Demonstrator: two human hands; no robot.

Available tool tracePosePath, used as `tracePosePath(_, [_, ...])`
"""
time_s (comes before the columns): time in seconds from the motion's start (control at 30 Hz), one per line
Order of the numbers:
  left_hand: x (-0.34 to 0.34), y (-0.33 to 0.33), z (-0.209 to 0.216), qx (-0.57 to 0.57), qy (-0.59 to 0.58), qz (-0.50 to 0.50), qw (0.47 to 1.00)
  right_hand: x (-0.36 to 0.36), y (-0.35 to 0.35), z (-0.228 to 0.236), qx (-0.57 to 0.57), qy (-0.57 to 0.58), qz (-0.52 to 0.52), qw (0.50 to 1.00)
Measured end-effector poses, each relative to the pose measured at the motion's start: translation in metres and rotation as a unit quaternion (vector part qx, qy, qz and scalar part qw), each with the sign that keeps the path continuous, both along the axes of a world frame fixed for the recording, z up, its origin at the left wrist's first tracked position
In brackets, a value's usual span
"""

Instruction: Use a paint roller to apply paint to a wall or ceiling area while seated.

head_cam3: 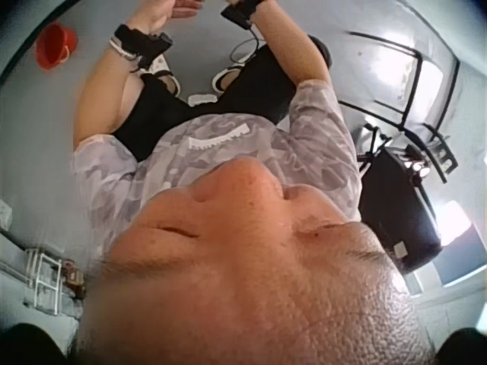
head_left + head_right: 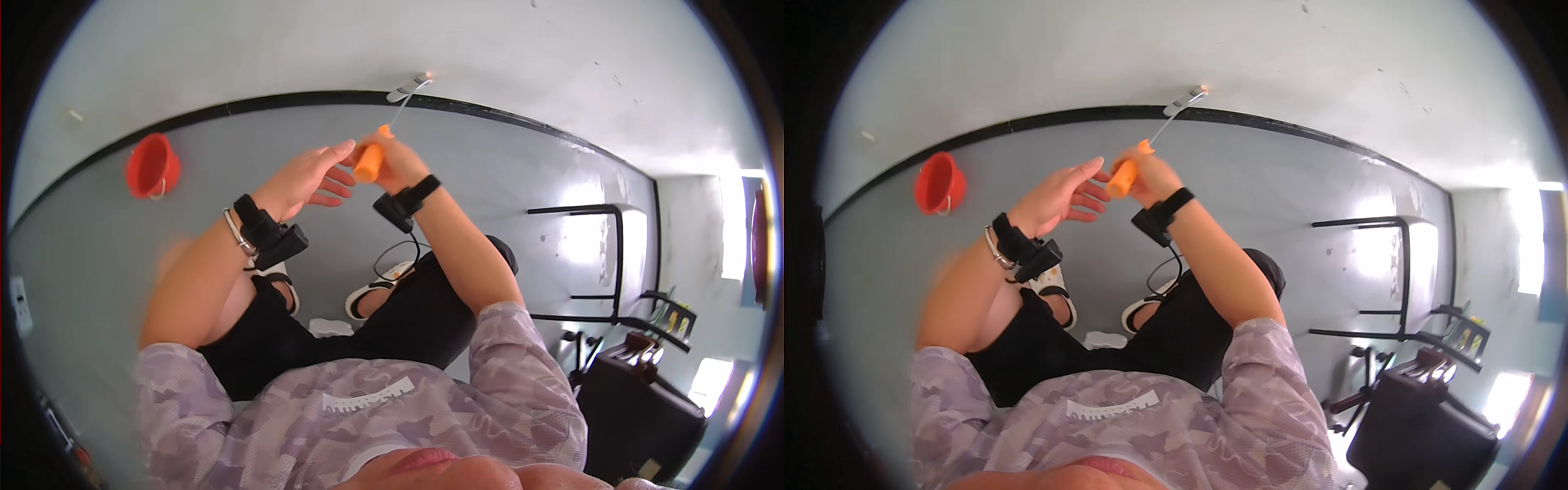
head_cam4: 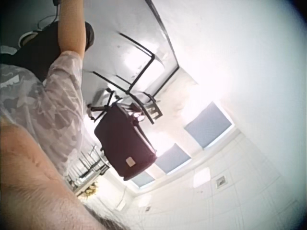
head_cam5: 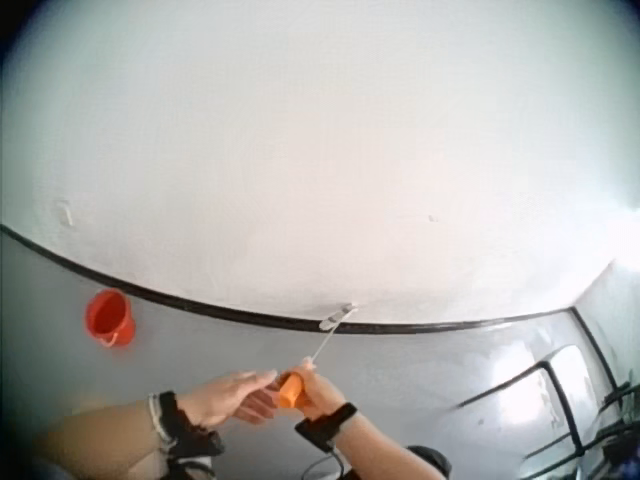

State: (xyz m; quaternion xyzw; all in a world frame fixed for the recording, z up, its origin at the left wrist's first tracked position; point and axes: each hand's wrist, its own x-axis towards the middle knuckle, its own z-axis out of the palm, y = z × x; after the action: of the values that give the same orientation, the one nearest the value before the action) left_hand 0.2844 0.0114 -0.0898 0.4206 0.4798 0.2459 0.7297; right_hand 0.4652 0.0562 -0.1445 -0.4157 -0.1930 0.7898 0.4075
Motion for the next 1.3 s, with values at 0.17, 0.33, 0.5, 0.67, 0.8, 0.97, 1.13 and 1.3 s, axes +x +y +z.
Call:
tracePosePath(0.17, [0.01,0.019,-0.03,-0.076,-0.031,-0.045,0.996,-0.04,-0.018,-0.003,-0.002,-0.113,0.024,0.993])
tracePosePath(0.33, [0.046,0.046,-0.018,-0.025,-0.173,-0.109,0.979,-0.005,0.026,0.0,0.176,-0.397,0.27,0.86])
tracePosePath(0.5, [0.056,0.049,-0.007,0.263,-0.056,-0.109,0.957,0.002,0.018,0.042,-0.033,-0.017,-0.138,0.99])
tracePosePath(0.67, [0.054,0.055,0.024,0.027,-0.135,-0.105,0.985,-0.01,0.017,0.045,0.086,-0.2,-0.135,0.967])
tracePosePath(0.8, [0.04,0.057,0.006,0.041,-0.108,-0.136,0.984,-0.02,0.013,0.031,0.117,-0.257,-0.094,0.955])
tracePosePath(0.97, [0.048,0.069,-0.051,0.055,0.209,-0.114,0.97,-0.022,0.042,-0.044,0.145,-0.356,0.005,0.923])
tracePosePath(1.13, [0.056,0.067,-0.033,0.09,0.191,-0.028,0.977,-0.036,0.045,-0.034,0.102,-0.364,-0.069,0.923])
tracePosePath(1.3, [0.05,0.067,-0.025,0.301,0.146,0.012,0.942,-0.041,0.022,0.02,0.246,-0.335,-0.197,0.888])
